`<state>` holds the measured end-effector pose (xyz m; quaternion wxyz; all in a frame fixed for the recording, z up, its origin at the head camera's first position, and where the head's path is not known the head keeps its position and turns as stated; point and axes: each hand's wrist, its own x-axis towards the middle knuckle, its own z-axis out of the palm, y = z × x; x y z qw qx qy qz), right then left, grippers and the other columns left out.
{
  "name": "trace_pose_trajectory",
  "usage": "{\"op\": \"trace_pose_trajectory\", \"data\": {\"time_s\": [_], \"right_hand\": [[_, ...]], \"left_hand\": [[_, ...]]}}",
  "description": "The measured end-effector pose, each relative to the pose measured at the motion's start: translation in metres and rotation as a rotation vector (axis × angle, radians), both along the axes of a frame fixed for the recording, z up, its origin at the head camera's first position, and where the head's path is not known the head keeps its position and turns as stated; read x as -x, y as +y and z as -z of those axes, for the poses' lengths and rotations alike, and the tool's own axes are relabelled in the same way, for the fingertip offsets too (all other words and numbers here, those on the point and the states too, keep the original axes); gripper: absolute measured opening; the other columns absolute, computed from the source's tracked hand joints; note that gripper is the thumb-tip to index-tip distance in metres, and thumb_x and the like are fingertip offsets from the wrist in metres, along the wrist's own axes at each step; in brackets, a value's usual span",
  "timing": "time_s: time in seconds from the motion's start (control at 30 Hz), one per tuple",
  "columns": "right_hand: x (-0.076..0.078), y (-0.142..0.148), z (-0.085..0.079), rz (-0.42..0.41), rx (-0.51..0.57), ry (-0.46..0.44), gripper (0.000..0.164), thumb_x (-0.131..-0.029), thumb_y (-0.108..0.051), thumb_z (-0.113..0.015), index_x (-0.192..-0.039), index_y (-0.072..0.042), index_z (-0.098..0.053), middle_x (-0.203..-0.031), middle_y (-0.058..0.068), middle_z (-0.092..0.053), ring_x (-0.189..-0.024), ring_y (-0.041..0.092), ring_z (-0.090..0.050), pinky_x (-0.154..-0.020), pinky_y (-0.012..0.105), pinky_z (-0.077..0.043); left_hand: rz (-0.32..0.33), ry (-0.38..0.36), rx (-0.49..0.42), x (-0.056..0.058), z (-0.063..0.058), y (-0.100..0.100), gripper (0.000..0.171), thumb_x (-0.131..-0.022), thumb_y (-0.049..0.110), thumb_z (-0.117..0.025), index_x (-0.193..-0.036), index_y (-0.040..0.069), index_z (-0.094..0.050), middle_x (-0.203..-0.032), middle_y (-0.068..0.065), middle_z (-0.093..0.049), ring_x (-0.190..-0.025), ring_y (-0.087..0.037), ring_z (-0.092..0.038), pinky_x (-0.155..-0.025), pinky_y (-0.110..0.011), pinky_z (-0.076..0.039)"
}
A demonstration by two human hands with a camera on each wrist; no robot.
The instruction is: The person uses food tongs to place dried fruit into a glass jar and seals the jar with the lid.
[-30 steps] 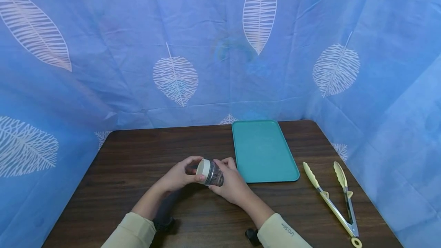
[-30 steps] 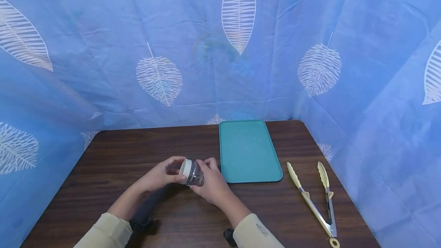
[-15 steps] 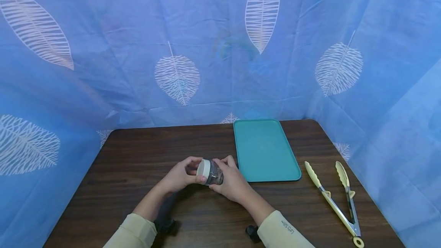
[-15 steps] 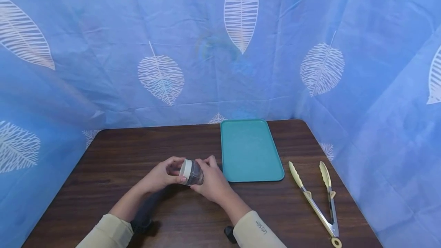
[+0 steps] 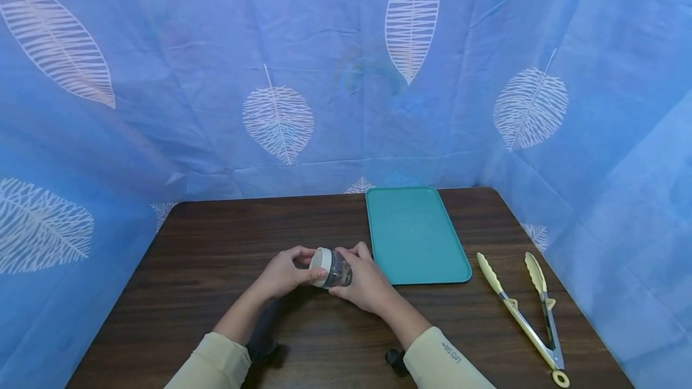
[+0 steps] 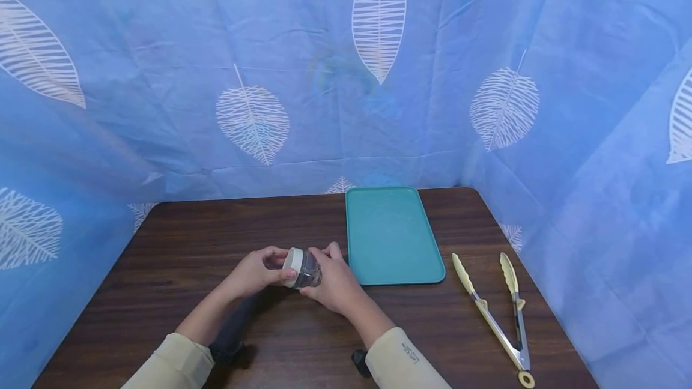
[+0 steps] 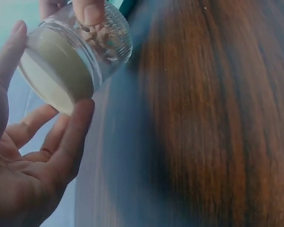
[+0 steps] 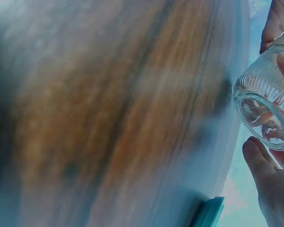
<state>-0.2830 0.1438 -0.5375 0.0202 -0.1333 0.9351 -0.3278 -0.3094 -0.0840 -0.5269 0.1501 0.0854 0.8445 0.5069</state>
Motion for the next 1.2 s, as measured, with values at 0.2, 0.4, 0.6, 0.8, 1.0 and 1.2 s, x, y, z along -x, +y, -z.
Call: {"op": "trace_pose_trajectory", "data": {"time_s": [0.2,0.4,0.6,0.8,1.0,1.2], "right_hand": [[0.002,0.001,-0.001,-0.016,0.002,-0.014,0.088,-0.086,-0.038,-0.095,-0.161,-0.017,-0.053,-0.141,0.011,-0.05,-0.125,0.03,-0.062,-0.104,0.053,-0.058],[0.004,0.004,-0.001,-0.017,0.014,-0.029,0.088,-0.088,-0.04,-0.093,-0.162,-0.016,-0.052,-0.14,0.012,-0.05,-0.126,0.032,-0.062,-0.104,0.054,-0.058],[0.004,0.005,-0.001,-0.014,0.015,-0.032,0.088,-0.088,-0.043,-0.092,-0.162,-0.015,-0.051,-0.137,0.012,-0.051,-0.119,0.028,-0.063,-0.099,0.05,-0.059],[0.005,0.003,0.001,-0.023,0.019,-0.028,0.089,-0.088,-0.044,-0.092,-0.162,-0.014,-0.051,-0.134,0.012,-0.052,-0.117,0.027,-0.063,-0.099,0.049,-0.058],[0.005,0.003,0.017,-0.022,0.029,-0.033,0.086,-0.085,-0.037,-0.096,-0.156,-0.008,-0.057,-0.123,0.007,-0.056,-0.115,0.025,-0.064,-0.102,0.05,-0.058],[0.0,0.007,0.014,-0.017,0.002,-0.013,0.083,-0.082,-0.035,-0.098,-0.151,-0.007,-0.062,-0.121,0.006,-0.058,-0.109,0.022,-0.064,-0.099,0.048,-0.059]], "left_hand": [[0.092,0.058,0.03,-0.002,-0.002,-0.005,0.077,-0.086,0.031,-0.095,-0.153,0.017,-0.059,-0.148,-0.015,-0.065,-0.127,-0.038,-0.071,-0.089,-0.045,-0.064],[0.244,0.291,0.187,0.0,0.002,-0.004,0.086,-0.089,0.012,-0.091,-0.163,0.025,-0.048,-0.167,-0.007,-0.05,-0.137,-0.037,-0.067,-0.098,-0.045,-0.064],[0.307,0.535,0.376,-0.004,0.006,0.0,0.076,-0.092,0.006,-0.087,-0.156,0.027,-0.051,-0.173,-0.002,-0.043,-0.145,-0.031,-0.061,-0.108,-0.048,-0.059],[0.324,0.655,0.477,-0.009,0.01,0.002,0.073,-0.097,0.0,-0.08,-0.155,0.027,-0.045,-0.173,-0.005,-0.039,-0.134,-0.029,-0.068,-0.098,-0.043,-0.063],[0.345,0.591,0.494,-0.009,0.01,0.001,0.105,-0.091,0.012,-0.089,-0.172,0.033,-0.025,-0.173,-0.005,-0.04,-0.144,-0.032,-0.061,-0.108,-0.05,-0.059],[0.379,0.478,0.422,-0.01,0.014,0.002,0.106,-0.09,0.025,-0.091,-0.172,0.037,-0.025,-0.17,-0.008,-0.043,-0.148,-0.033,-0.056,-0.113,-0.053,-0.055]]}}
